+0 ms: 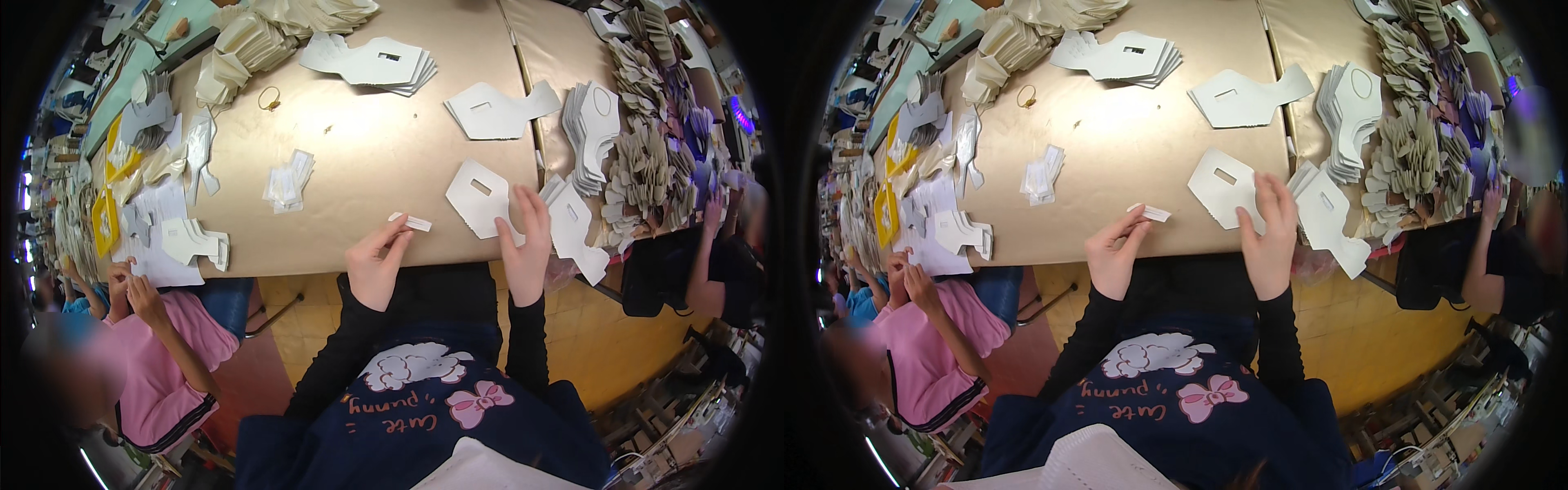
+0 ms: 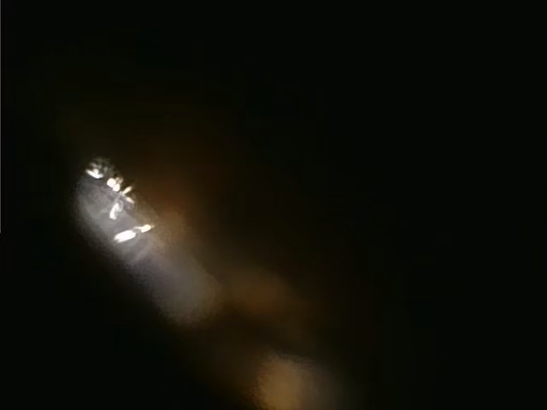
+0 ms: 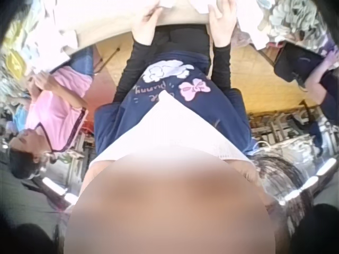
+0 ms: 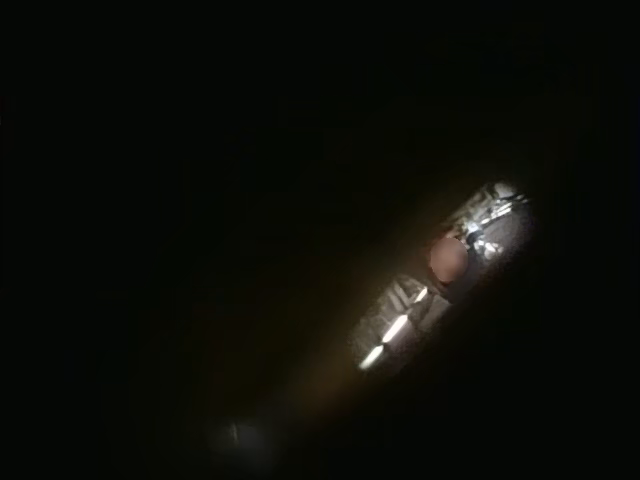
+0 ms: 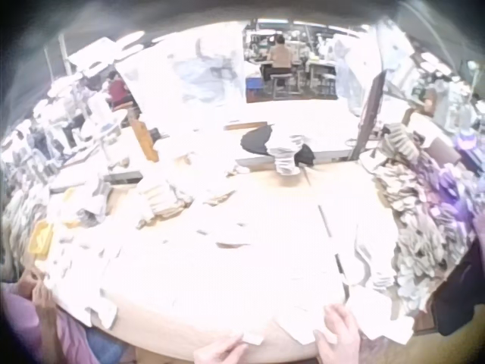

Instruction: The person repeatedly picks small rectangular paper pieces and inserts them into slots on larger white paper cutouts. They handle the items one at a time, placing each completed unit on the table. The process continues throughout the clip with no visible final destination for the assembled pieces.

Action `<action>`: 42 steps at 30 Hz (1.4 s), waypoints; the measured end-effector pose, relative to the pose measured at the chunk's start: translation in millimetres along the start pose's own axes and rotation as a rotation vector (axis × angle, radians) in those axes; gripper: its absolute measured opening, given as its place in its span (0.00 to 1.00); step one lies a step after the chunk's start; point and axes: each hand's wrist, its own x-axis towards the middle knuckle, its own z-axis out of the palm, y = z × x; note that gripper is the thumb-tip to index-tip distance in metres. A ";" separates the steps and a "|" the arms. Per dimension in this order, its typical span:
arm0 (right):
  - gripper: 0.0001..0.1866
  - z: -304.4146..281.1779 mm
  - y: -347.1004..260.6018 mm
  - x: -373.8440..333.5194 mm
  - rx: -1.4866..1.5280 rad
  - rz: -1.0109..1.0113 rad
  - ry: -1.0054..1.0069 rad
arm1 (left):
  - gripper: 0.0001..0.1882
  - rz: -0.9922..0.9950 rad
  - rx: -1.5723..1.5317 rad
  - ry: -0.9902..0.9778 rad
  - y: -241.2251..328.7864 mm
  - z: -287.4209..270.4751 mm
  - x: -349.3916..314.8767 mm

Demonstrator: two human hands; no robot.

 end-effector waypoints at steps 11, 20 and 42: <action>0.09 22.8 -38.0 -18.0 0.466 0.040 -0.301 | 0.07 -0.059 -0.086 -0.097 9.8 3.8 -2.4; 0.10 -0.3 -20.7 -1.8 0.182 -0.293 -0.202 | 0.08 -0.106 -0.170 -0.272 15.9 4.1 -3.7; 0.06 -54.7 23.3 -19.0 -0.207 -0.742 0.676 | 0.06 -0.101 -0.285 -0.003 -2.7 -20.5 14.9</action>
